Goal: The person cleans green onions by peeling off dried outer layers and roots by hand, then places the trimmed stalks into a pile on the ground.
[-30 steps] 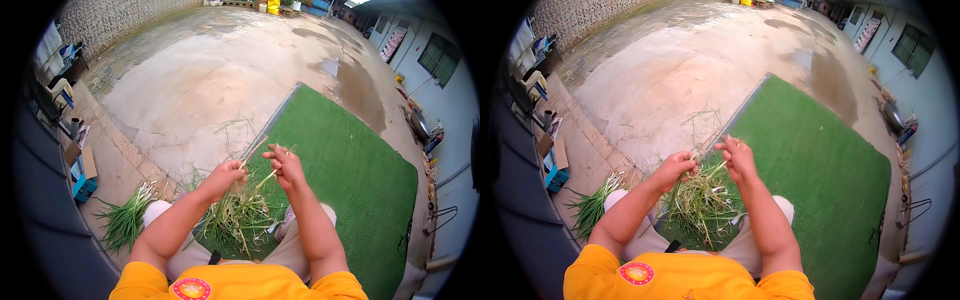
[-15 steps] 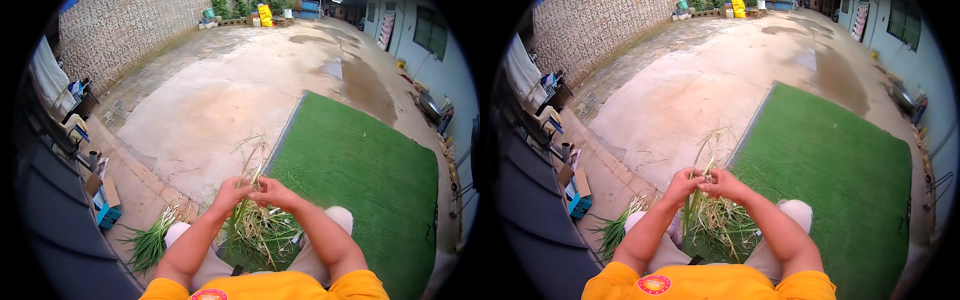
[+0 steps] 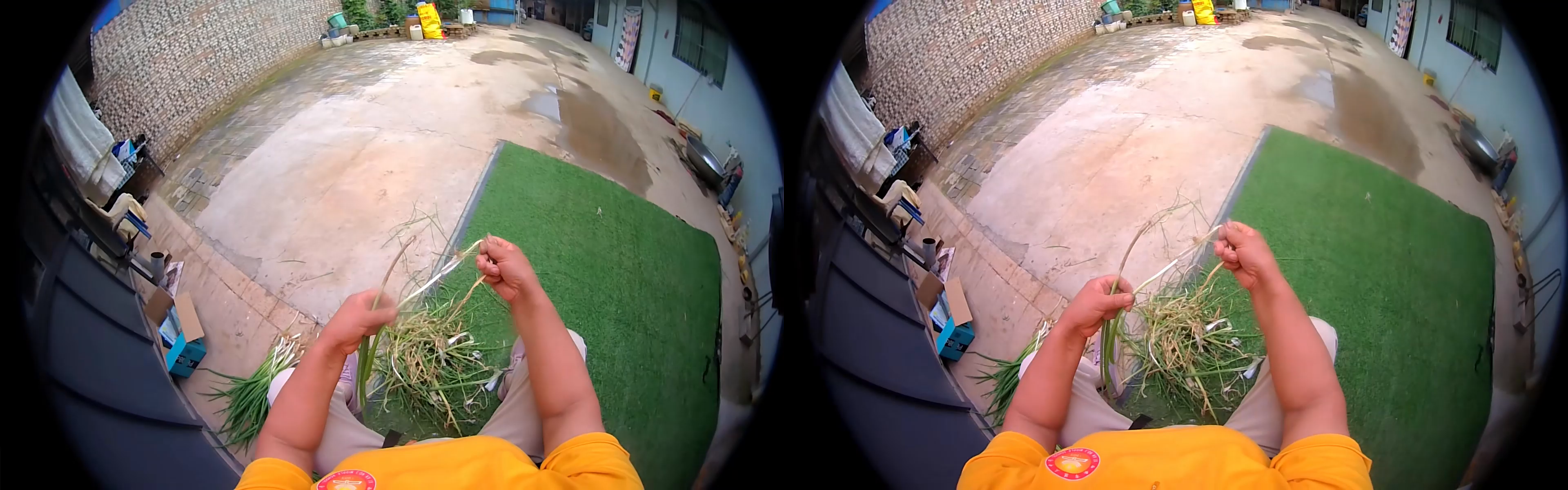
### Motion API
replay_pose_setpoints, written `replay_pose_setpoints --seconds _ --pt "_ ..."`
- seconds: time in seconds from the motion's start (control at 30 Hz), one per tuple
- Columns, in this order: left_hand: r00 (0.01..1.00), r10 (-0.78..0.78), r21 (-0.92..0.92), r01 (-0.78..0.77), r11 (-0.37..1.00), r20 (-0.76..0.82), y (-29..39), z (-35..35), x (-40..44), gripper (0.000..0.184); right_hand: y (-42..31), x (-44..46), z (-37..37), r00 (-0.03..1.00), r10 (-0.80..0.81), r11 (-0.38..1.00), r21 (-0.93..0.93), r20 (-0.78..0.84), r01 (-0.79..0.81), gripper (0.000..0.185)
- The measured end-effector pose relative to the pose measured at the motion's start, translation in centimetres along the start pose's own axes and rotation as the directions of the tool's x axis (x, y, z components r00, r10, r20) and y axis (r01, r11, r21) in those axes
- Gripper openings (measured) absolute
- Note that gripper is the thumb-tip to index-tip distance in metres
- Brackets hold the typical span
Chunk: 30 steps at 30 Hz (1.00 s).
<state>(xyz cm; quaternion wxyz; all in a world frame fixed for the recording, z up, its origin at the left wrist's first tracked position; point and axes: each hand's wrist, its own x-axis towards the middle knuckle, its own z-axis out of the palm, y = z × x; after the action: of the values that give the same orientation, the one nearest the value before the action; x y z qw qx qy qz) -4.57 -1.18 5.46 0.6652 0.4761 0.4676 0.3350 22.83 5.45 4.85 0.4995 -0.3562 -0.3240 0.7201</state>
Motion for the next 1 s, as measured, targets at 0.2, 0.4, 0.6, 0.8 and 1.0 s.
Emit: replay_pose_setpoints --seconds 0.2,0.4,0.6,0.8,1.0 --pt "0.999 -0.005 0.034 0.003 0.999 0.042 -0.2 -1.5 -0.6 0.014 -0.8 0.7 -1.5 0.984 -0.108 0.993 0.029 -0.144 0.114 0.022" --pt "0.999 -0.019 0.039 0.018 0.999 0.036 -0.1 -2.8 -1.5 0.014 -1.0 0.7 -2.0 0.945 -0.182 0.981 0.020 -0.272 0.195 0.025" --pt "0.997 0.004 -0.046 -0.008 0.999 -0.075 0.4 -6.7 -2.9 0.012 -3.0 0.6 -5.6 0.883 -0.291 0.956 -0.073 -0.369 0.284 0.022" --pt "0.989 0.043 -0.135 -0.062 0.989 -0.138 -0.3 -5.9 -1.4 0.010 2.8 -1.6 -0.4 0.928 0.368 0.273 -0.961 0.065 -0.041 0.044" --pt "0.999 0.007 -0.112 -0.011 0.994 -0.038 -1.1 -1.6 0.4 0.012 5.4 -1.6 2.5 0.953 0.210 0.734 -0.680 0.218 -0.006 0.053"
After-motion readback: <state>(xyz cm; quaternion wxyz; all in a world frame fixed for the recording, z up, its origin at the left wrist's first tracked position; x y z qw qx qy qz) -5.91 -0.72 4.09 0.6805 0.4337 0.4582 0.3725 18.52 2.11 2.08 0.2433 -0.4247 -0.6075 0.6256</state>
